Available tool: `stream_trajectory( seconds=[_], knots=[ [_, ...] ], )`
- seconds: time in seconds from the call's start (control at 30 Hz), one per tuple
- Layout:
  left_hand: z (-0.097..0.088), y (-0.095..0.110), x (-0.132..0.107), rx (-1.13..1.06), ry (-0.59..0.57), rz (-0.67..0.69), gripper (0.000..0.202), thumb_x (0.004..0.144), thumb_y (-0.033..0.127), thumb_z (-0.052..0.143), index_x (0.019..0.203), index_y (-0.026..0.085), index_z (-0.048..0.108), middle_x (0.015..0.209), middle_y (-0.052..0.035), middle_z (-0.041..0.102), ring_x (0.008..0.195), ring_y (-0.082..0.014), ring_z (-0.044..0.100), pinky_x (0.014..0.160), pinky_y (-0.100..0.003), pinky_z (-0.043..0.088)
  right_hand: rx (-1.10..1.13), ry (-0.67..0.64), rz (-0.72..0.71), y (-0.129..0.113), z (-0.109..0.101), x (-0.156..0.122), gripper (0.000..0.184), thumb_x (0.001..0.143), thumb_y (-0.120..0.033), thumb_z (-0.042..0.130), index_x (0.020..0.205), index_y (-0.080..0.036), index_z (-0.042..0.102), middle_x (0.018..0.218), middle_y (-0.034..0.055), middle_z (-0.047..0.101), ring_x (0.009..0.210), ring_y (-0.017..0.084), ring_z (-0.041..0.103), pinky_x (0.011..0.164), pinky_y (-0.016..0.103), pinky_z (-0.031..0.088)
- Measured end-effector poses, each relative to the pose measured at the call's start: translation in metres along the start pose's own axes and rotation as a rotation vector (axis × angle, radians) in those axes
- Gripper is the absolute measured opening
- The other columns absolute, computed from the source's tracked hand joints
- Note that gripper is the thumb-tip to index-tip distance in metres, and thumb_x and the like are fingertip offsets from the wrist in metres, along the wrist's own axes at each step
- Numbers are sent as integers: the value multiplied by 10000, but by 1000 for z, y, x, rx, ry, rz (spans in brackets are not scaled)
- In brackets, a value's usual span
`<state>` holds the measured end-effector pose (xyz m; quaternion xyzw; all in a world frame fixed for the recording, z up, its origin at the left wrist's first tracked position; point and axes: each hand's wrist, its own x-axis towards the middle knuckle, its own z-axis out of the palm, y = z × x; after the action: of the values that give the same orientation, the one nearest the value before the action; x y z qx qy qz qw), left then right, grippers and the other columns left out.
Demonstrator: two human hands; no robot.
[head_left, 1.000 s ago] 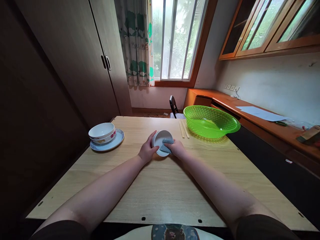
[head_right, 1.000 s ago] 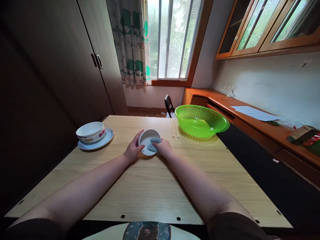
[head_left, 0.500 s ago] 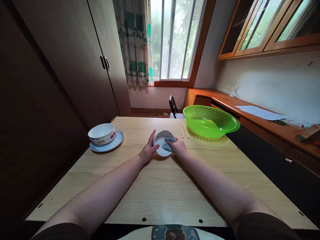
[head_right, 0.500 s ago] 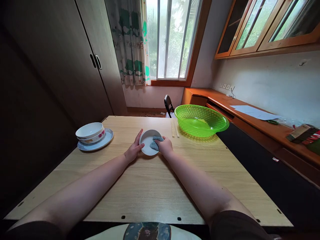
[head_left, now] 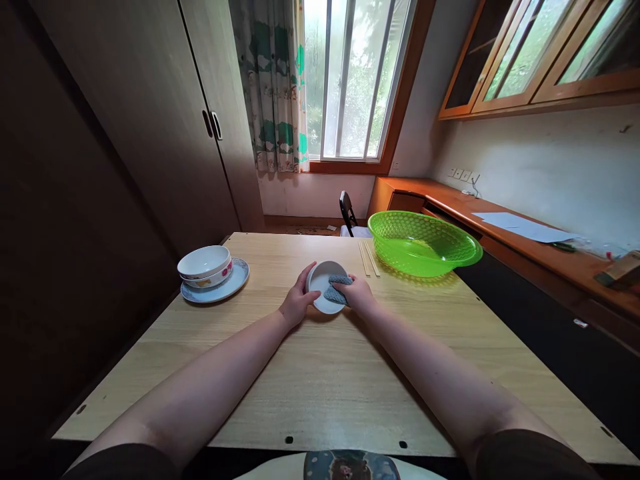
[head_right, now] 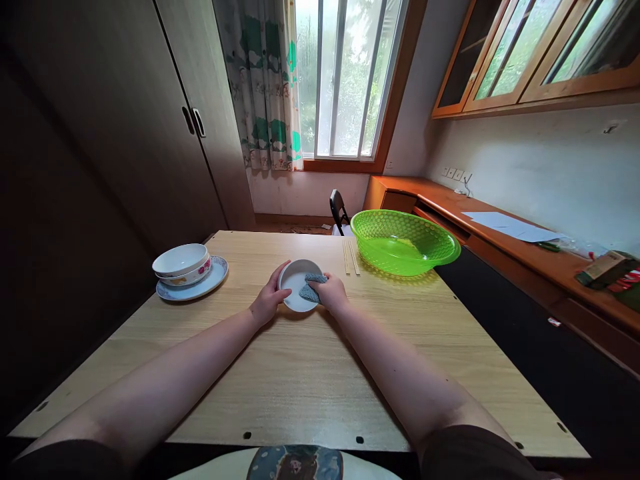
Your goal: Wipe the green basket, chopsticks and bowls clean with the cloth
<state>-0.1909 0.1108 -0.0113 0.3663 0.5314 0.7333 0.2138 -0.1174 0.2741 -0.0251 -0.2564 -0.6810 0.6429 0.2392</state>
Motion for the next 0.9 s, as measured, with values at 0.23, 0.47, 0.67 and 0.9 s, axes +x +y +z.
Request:
stream_trajectory(
  seconds=[0.23, 0.47, 0.67, 0.9],
  knots=[
    [2, 2, -3, -27, 45, -68, 773, 691, 258, 653, 1408, 229, 366, 1347, -71, 515, 1191, -271, 494, 995, -409, 421, -61, 43, -38, -9, -1, -7, 265, 581, -335, 723, 771, -171, 638, 719, 23, 679, 671, 173, 632, 627, 280, 490],
    [4, -3, -3, -71, 104, -126, 709, 734, 344, 656, 1386, 226, 402, 1341, -77, 535, 1224, -282, 483, 1037, -416, 377, -119, 286, -165, -23, -14, -3, 353, 656, -440, 666, 854, -157, 590, 750, 24, 637, 691, 179, 592, 623, 282, 467],
    [3, -9, -1, -84, 78, -124, 696, 746, 357, 664, 1379, 215, 412, 1369, -85, 512, 1266, -284, 445, 1077, -413, 324, -527, 280, -755, -42, -15, -22, 233, 791, -233, 565, 1014, -171, 584, 1024, 106, 624, 980, 232, 562, 877, 392, 450],
    [6, -6, -6, -87, 18, -77, 671, 749, 330, 656, 1370, 215, 430, 1292, -73, 581, 1240, -277, 482, 1079, -423, 326, -994, -332, -775, -27, 5, -34, 180, 814, -117, 537, 929, -153, 670, 985, 93, 669, 896, 190, 604, 813, 315, 484]
  ],
)
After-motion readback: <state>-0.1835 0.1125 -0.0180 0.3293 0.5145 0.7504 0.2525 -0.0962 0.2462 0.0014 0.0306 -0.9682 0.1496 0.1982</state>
